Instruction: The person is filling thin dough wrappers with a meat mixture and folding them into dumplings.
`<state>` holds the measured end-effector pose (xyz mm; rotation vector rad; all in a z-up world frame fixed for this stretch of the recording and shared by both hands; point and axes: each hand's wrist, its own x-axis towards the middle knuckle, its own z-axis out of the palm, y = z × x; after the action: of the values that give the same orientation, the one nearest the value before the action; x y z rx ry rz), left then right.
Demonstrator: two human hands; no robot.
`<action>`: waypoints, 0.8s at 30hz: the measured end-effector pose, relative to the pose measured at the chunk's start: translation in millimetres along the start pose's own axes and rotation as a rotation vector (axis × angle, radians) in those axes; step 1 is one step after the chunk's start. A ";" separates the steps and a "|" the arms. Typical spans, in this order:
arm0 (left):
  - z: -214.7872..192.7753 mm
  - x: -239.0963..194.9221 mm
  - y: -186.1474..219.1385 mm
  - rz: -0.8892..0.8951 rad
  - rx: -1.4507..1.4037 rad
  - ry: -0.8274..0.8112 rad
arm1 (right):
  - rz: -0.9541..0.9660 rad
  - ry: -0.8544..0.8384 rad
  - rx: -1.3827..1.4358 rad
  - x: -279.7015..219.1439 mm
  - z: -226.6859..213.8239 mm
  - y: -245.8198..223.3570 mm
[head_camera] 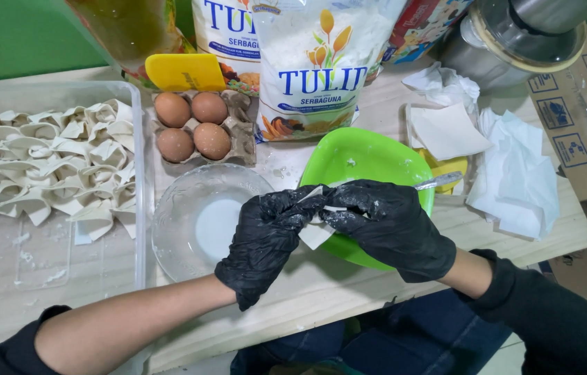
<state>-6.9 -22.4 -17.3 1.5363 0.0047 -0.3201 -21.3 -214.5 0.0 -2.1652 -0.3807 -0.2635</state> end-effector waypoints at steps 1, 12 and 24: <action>1.2 2.6 -3.2 0.001 0.001 0.002 | -0.002 0.000 0.001 -1.1 0.8 -1.9; -68.9 -29.0 32.8 -0.385 -0.057 0.427 | 0.257 -0.148 -0.062 12.4 -40.3 -20.2; -113.2 -41.2 34.3 -0.400 -0.026 0.553 | -0.422 -0.375 -0.477 41.6 115.3 49.2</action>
<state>-17.1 96.8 19.7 1.5498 0.7539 -0.1980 40.9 -140.5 -89.9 -2.5882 -1.0866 -0.1916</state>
